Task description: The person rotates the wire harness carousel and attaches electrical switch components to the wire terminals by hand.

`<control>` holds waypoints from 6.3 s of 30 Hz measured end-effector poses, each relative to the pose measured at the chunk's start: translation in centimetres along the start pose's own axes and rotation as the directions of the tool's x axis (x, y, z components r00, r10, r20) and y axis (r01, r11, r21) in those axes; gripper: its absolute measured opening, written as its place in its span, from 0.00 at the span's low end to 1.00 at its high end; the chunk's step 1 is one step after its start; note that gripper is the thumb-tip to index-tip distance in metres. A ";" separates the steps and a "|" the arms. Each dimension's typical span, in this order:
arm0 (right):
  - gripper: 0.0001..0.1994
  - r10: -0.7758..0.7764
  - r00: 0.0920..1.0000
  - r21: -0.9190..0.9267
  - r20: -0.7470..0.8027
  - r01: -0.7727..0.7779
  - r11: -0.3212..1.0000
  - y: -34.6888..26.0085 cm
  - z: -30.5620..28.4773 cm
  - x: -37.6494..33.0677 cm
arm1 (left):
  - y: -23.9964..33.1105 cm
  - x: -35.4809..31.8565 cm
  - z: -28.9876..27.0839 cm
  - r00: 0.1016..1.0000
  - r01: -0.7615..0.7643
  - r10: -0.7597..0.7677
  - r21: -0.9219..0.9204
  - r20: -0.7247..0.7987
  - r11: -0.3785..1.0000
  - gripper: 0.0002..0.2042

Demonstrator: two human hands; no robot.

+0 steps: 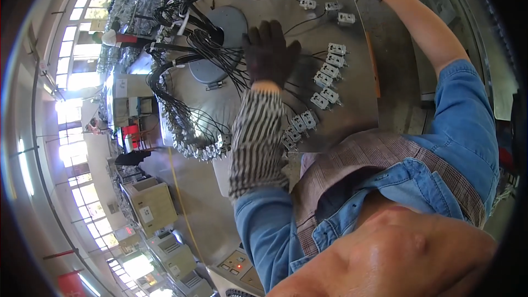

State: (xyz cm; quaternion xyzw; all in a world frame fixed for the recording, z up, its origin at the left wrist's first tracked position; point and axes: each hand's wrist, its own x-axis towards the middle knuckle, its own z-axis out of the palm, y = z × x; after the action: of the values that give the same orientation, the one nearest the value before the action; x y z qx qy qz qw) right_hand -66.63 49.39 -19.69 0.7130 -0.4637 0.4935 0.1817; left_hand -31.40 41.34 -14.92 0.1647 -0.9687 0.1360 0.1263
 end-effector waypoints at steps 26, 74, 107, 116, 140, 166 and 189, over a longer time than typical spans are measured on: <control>0.28 -0.126 0.786 0.103 0.605 0.080 0.991 -13.2 5.9 -4.3 | -12.0 -10.9 -3.2 0.717 0.573 -0.545 -0.079 -0.435 0.816 0.36; 0.39 0.707 0.319 -0.618 0.632 -0.343 0.707 -10.4 17.2 22.8 | -28.1 -19.5 -0.1 0.468 0.882 -0.860 -0.042 0.205 0.470 0.43; 0.13 0.715 0.258 0.144 0.649 -0.965 0.218 -29.4 27.7 8.8 | -46.7 -21.6 9.6 0.868 0.497 -0.494 -0.125 0.059 0.859 0.34; 0.29 0.779 0.444 0.186 0.442 -0.895 0.405 -36.5 33.8 9.6 | -45.4 -20.3 9.9 0.920 0.373 -0.347 -0.131 0.181 0.919 0.34; 0.36 0.679 0.541 -0.280 0.497 -0.640 0.715 -34.8 36.1 11.1 | -42.2 -21.7 2.4 0.792 0.546 -0.512 -0.014 0.332 0.837 0.40; 0.41 0.718 0.648 -0.211 0.254 -0.688 0.695 -16.4 -2.9 -8.5 | 8.1 -9.2 -2.7 0.803 0.591 -0.453 -0.416 0.387 0.691 0.47; 0.33 -0.091 0.887 -0.018 0.453 0.111 0.994 -21.1 0.2 -16.5 | 17.2 -14.7 4.6 0.934 0.201 -0.327 -0.550 -0.140 0.811 0.40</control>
State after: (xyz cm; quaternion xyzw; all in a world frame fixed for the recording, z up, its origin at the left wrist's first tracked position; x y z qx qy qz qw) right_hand -50.16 67.84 -30.02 0.8270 -0.4662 0.2945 0.1099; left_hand -24.96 59.79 -27.24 0.2409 -0.9147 -0.1356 0.2948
